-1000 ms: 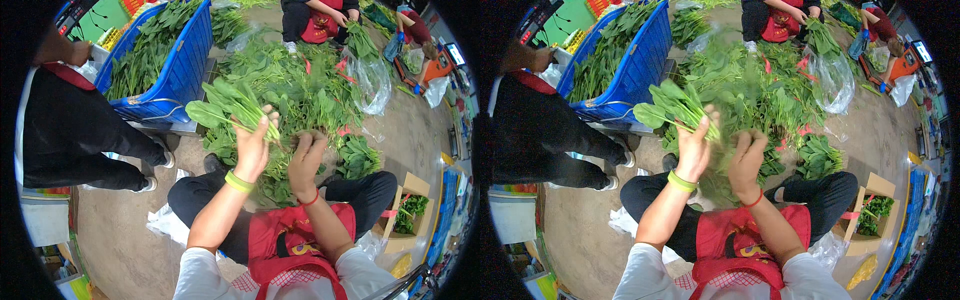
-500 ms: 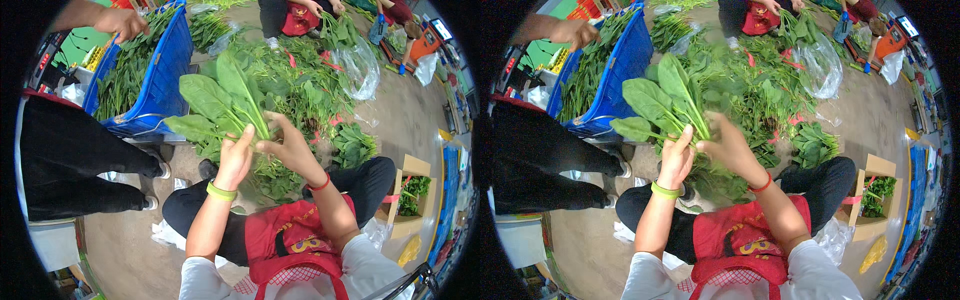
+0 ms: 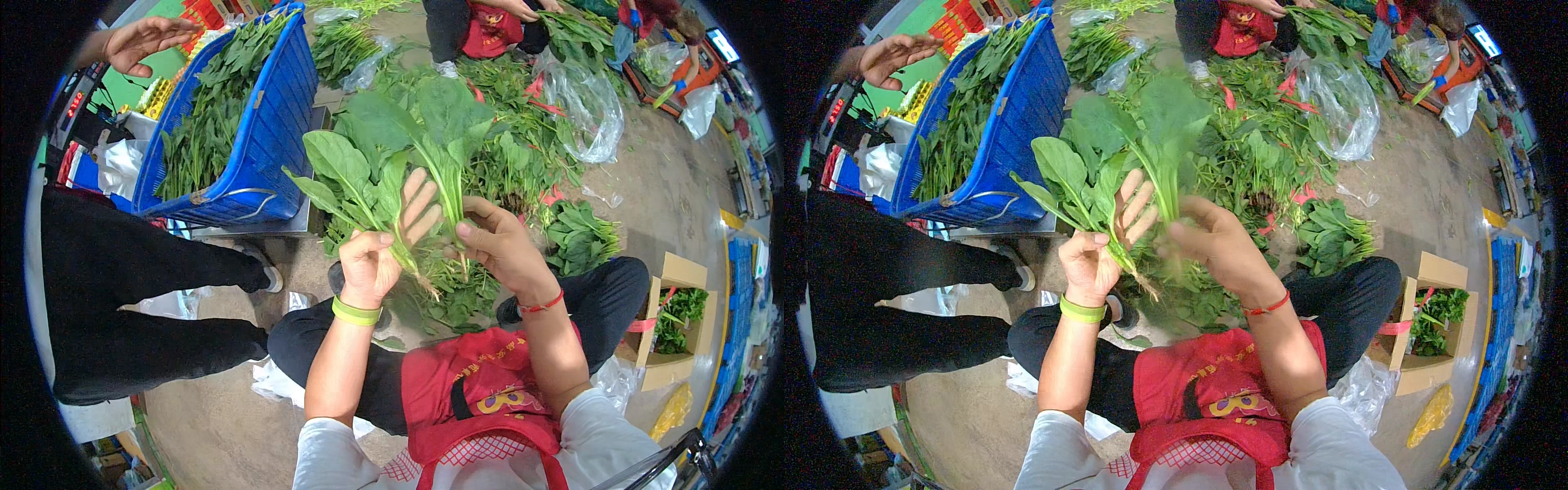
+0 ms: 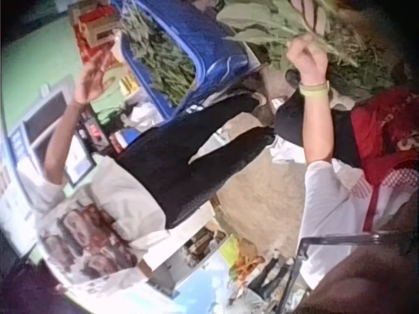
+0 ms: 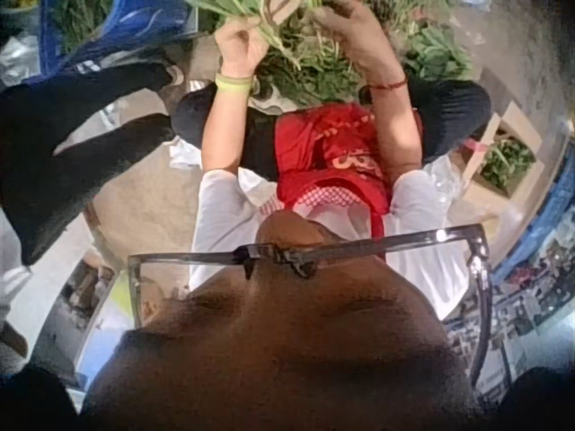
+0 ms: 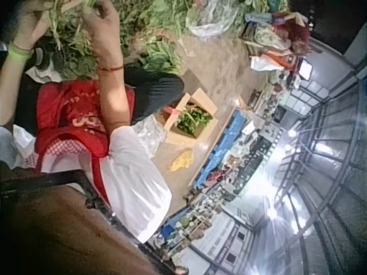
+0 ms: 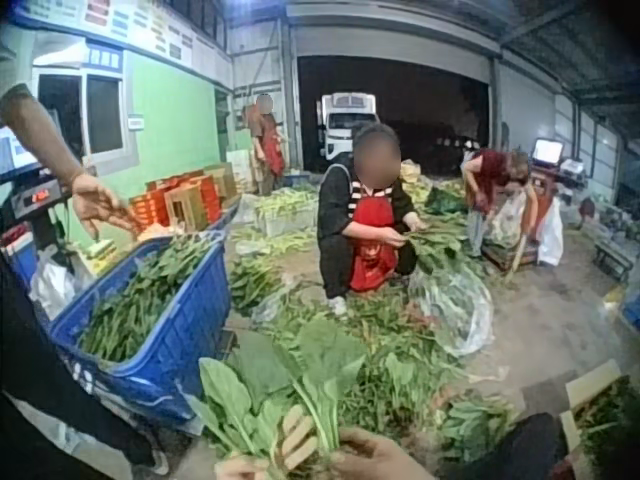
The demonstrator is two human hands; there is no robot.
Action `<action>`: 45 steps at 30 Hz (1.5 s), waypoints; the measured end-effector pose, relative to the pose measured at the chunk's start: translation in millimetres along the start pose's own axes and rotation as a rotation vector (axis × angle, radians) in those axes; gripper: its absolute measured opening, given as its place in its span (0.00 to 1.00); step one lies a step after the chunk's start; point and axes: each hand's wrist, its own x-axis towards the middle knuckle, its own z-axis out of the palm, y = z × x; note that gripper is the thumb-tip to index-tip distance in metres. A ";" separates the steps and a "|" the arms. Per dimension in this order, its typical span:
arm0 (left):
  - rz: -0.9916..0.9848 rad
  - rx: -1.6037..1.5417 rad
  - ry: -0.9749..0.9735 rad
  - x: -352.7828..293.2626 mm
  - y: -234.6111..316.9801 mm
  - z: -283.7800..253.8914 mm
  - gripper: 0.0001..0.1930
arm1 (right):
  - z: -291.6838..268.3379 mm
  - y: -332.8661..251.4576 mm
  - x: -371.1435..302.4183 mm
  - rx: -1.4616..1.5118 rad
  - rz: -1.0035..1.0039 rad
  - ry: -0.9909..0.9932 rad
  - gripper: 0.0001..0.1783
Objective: The person sits on the floor and repeatedly picks up bunches of leafy green vegetables, removes rubber bands, and places the sorted greens into a blue crate. Another person works nearby in the background.
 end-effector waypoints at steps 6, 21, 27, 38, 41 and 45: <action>0.023 -0.061 -0.008 1.7 1.2 3.0 0.50 | -7.5 -0.1 -3.3 0.066 0.016 -0.054 0.25; 0.069 0.135 0.032 0.4 -2.4 1.3 0.41 | -3.2 19.9 1.5 -0.200 -0.160 0.052 0.25; 0.022 0.383 0.263 2.3 -17.4 -9.6 0.30 | 13.6 51.0 13.3 -0.668 -0.278 0.066 0.25; -0.067 0.367 0.403 -4.9 -18.7 -8.8 0.51 | 14.9 70.7 21.0 -0.474 -0.073 0.020 0.25; 0.145 0.364 0.311 -4.2 -22.3 -7.9 0.52 | 17.8 51.2 15.2 -0.062 0.079 -0.043 0.22; 0.065 0.251 0.324 -3.6 -25.1 -14.9 0.45 | 8.5 40.8 11.4 0.089 0.101 -0.140 0.21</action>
